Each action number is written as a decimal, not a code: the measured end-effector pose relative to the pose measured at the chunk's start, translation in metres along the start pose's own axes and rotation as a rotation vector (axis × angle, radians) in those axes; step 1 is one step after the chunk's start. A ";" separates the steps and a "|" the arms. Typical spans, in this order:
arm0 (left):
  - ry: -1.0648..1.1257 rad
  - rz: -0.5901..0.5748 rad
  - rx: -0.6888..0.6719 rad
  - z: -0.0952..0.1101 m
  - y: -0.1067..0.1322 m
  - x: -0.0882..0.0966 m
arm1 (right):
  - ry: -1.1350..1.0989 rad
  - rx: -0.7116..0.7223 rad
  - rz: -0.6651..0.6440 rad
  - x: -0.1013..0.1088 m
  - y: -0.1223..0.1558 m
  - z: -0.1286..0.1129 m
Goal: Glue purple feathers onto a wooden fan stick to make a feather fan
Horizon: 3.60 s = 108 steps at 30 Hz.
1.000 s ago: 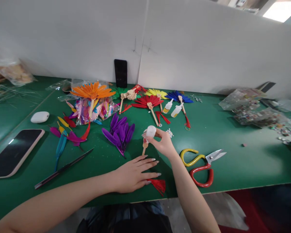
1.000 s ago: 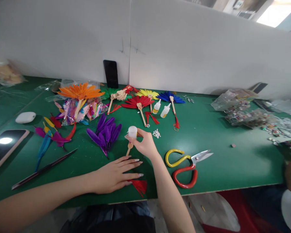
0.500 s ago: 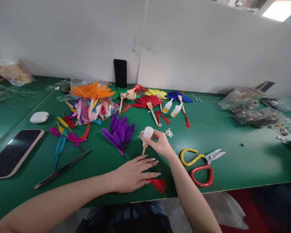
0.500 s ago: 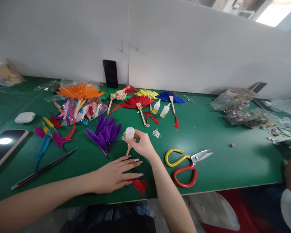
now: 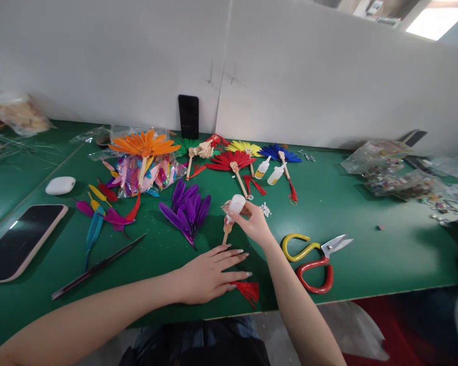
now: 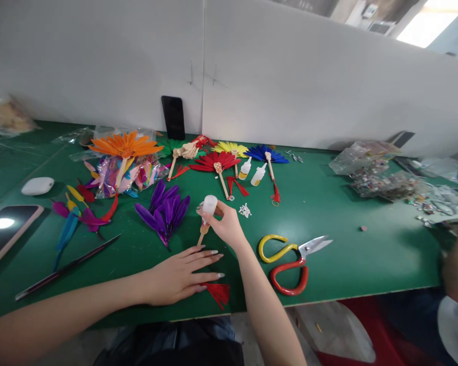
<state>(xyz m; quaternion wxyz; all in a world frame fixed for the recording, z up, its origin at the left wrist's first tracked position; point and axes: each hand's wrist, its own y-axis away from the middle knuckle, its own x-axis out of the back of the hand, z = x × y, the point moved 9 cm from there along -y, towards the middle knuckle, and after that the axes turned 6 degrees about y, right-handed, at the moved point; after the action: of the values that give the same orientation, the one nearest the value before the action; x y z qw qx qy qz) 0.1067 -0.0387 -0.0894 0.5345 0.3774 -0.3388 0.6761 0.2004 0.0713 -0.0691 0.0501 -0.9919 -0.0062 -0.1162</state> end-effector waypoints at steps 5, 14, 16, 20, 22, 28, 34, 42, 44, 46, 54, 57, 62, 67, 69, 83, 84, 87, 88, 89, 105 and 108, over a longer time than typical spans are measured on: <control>-0.018 -0.002 -0.003 0.000 0.000 0.000 | 0.050 -0.010 0.159 0.018 -0.003 0.002; -0.005 0.002 0.002 -0.001 0.000 0.000 | -0.019 -0.014 0.054 0.008 -0.003 0.004; -0.005 -0.003 0.002 0.000 0.000 0.000 | 0.011 -0.016 0.115 0.015 -0.003 0.005; -0.005 -0.002 0.001 0.000 0.000 0.001 | -0.019 -0.017 0.129 0.018 -0.003 0.003; -0.009 -0.015 0.006 -0.001 -0.001 0.001 | -0.044 -0.025 0.086 0.014 -0.004 0.003; -0.007 -0.007 0.002 0.000 -0.001 0.001 | 0.001 -0.027 0.179 0.024 -0.003 0.004; 0.024 0.024 -0.004 0.001 0.000 0.003 | -0.007 -0.034 0.077 0.015 -0.003 0.005; 0.011 0.021 -0.008 0.001 -0.001 0.004 | -0.015 -0.024 0.088 0.017 -0.001 0.000; 0.008 0.031 -0.014 0.001 0.000 0.004 | -0.006 -0.019 -0.018 0.006 0.001 -0.003; 0.008 0.039 -0.017 0.000 0.000 0.003 | 0.016 -0.013 -0.093 -0.003 0.004 -0.008; 0.014 0.022 -0.008 0.000 0.000 0.002 | 0.031 0.012 -0.142 -0.009 0.007 -0.014; 0.026 0.029 -0.009 0.000 0.000 0.003 | 0.038 0.006 -0.158 -0.011 0.007 -0.013; 0.020 0.031 -0.010 0.000 0.000 0.003 | 0.045 0.000 -0.179 -0.015 0.008 -0.013; 0.003 0.052 -0.021 0.001 0.001 0.003 | 0.100 -0.004 -0.027 0.003 0.003 -0.005; -0.004 0.050 -0.018 0.000 0.001 0.003 | 0.177 0.016 0.109 0.018 0.002 -0.004; -0.014 0.058 -0.028 0.002 0.001 0.005 | 0.001 -0.017 -0.173 -0.013 0.006 -0.007; -0.017 0.057 -0.028 0.002 0.001 0.005 | 0.009 -0.020 -0.137 -0.009 0.005 -0.005; -0.017 0.036 -0.019 0.001 0.000 0.003 | 0.022 -0.026 0.031 0.008 0.000 0.002; -0.016 0.027 -0.016 0.001 0.000 0.003 | 0.032 -0.028 0.092 0.015 -0.001 0.004; -0.014 0.023 -0.014 0.001 0.000 0.002 | 0.046 -0.031 0.148 0.021 -0.002 0.005; -0.003 0.034 -0.016 0.001 0.000 0.003 | -0.028 -0.044 0.103 0.015 -0.003 0.007; 0.001 0.026 -0.015 0.001 0.000 0.002 | -0.021 -0.040 0.204 0.027 -0.005 0.011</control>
<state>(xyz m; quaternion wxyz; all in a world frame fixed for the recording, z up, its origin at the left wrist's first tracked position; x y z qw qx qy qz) 0.1064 -0.0389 -0.0870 0.5288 0.3687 -0.3483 0.6805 0.2292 0.0772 -0.0728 0.0420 -0.9894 0.0967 -0.0999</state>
